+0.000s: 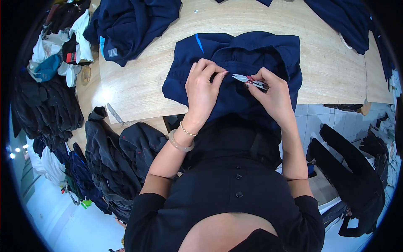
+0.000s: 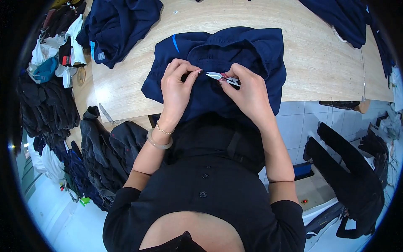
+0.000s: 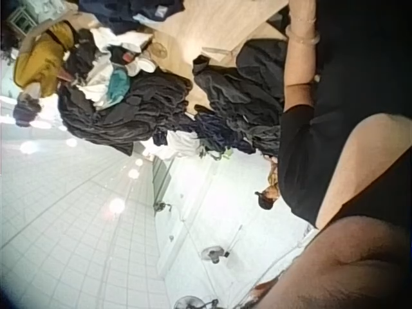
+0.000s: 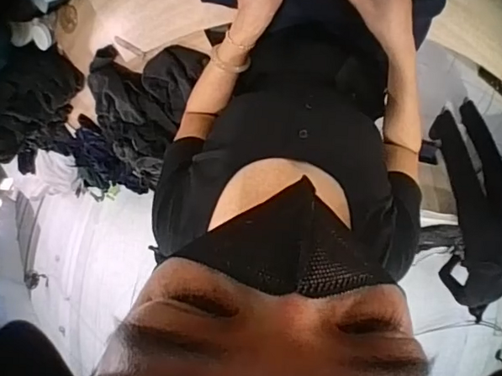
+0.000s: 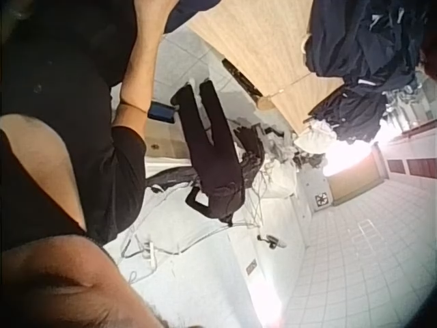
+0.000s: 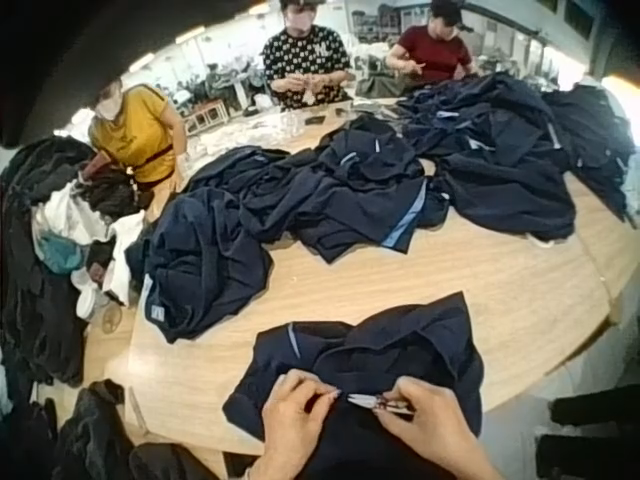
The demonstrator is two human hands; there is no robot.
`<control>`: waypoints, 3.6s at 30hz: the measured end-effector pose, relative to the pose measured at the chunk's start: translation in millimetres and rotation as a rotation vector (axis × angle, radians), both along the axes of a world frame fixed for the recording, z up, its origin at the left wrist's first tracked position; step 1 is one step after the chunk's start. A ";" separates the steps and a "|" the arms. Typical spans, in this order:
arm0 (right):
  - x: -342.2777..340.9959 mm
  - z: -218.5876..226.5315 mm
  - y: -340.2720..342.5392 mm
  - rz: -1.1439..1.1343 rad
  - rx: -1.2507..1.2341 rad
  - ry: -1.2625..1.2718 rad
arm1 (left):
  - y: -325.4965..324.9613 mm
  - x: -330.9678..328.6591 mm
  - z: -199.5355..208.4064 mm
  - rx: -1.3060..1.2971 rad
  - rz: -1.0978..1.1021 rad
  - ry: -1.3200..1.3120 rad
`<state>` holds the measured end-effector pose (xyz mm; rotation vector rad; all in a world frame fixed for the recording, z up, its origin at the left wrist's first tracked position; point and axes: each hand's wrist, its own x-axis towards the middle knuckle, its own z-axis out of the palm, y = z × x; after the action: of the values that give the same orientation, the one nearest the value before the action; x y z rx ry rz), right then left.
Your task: Inspecting and trimming loose threads from blue athletic garments using thread snips.
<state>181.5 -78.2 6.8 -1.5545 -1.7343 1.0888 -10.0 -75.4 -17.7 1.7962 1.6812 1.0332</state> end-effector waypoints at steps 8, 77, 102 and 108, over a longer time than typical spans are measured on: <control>-7.4 -9.4 1.1 0.010 0.039 0.066 | 10.0 -8.2 0.8 -0.193 0.025 -0.139; 3.2 -46.0 -2.2 -0.203 -0.046 0.601 | 40.6 -68.6 0.6 0.021 0.478 -0.737; 3.5 -43.1 -1.9 -0.196 -0.063 0.582 | 25.8 -14.8 -0.5 -0.162 -0.042 -0.366; -8.6 -28.0 -4.2 -0.128 0.131 0.230 | 26.4 -13.6 4.9 -0.294 -0.082 -0.436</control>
<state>172.9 -82.5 -21.2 -1.3815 -1.5000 1.0256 -23.7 -48.9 -12.8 1.3263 1.3943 0.9945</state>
